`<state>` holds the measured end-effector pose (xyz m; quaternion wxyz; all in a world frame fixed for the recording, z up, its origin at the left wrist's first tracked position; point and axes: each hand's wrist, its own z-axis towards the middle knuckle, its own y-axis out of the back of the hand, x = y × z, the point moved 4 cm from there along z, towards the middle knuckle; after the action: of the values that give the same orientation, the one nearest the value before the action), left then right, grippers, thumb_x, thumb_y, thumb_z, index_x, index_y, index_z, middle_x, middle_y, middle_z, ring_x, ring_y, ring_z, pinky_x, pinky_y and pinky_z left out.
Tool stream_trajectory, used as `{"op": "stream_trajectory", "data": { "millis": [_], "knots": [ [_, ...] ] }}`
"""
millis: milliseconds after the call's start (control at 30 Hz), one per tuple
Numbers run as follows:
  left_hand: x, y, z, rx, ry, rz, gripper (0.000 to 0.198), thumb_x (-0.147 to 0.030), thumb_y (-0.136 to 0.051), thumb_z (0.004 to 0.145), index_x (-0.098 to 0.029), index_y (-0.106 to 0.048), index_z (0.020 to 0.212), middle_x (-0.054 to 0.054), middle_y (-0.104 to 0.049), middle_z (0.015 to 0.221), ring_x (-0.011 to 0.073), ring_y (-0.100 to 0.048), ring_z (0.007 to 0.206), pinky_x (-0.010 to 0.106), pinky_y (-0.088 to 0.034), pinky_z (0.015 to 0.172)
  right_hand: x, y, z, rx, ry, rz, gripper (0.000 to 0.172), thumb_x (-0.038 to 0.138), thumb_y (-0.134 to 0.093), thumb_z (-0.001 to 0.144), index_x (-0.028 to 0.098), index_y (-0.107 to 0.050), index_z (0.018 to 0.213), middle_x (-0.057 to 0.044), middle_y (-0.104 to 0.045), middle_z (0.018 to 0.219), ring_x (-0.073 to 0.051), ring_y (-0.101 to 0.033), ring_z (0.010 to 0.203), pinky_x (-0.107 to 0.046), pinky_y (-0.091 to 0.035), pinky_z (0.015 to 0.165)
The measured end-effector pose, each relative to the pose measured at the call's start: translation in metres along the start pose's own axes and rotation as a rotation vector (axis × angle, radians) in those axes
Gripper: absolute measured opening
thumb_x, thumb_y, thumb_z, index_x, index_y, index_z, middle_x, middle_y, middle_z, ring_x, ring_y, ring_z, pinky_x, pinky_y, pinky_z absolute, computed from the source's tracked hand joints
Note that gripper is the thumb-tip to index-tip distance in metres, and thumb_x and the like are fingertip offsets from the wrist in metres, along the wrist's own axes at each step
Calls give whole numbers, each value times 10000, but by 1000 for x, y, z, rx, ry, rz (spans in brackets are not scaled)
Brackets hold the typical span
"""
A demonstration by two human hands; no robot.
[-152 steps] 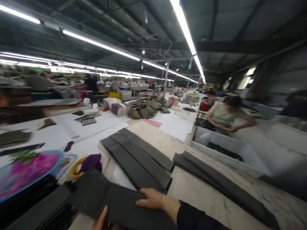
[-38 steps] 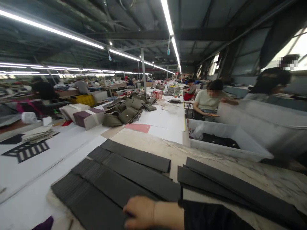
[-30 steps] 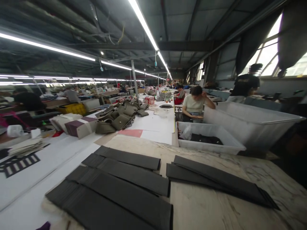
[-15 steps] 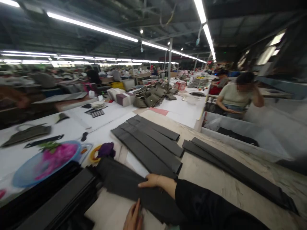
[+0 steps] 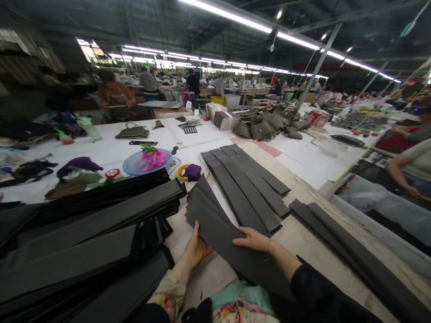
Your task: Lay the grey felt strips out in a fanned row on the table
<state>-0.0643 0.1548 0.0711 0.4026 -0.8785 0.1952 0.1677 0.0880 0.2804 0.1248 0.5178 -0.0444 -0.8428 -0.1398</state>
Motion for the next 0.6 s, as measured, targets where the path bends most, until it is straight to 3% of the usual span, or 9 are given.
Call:
{"op": "stream_trajectory", "data": {
  "millis": [133, 233, 400, 533, 600],
  "knots": [
    [-2, -13, 5, 45, -23, -165, 635, -621, -534, 693, -117, -549, 1078, 126, -673, 941, 269, -620, 916, 408, -491, 815, 21, -4, -25, 146, 30, 99, 512, 450, -672, 653, 146, -583, 1055, -56, -657, 995, -214, -616, 898, -323, -498, 779],
    [5, -16, 7, 20, -74, -204, 548, -511, -584, 717, -104, -559, 1084, 121, -685, 917, 256, -640, 868, 391, -503, 812, 21, -5, -32, 197, -21, 153, 550, 453, -683, 642, 146, -569, 1085, -62, -651, 1015, -212, -609, 919, -323, -487, 800],
    [-1, -8, 5, -246, -276, -143, 444, -388, -656, 700, -135, -576, 1056, 89, -690, 908, 216, -649, 816, 337, -529, 761, -20, -3, -41, 213, -180, 244, 565, 529, -621, 682, 194, -539, 1130, -55, -630, 1083, -193, -594, 980, -330, -449, 876],
    [-17, -8, 1, -292, -548, 4, 409, -295, -693, 682, -179, -571, 1055, 69, -670, 993, 192, -627, 894, 307, -512, 799, -51, -5, -51, 205, -273, 324, 588, 558, -607, 679, 190, -533, 1132, -66, -626, 1093, -196, -597, 982, -335, -447, 881],
    [-18, -8, 2, -302, -565, 41, 435, -264, -706, 669, -186, -557, 1070, 68, -668, 989, 188, -630, 878, 308, -514, 794, -56, -5, -54, 166, -279, 282, 611, 546, -643, 641, 167, -544, 1111, -74, -642, 1047, -207, -613, 932, -346, -463, 853]
  ]
}}
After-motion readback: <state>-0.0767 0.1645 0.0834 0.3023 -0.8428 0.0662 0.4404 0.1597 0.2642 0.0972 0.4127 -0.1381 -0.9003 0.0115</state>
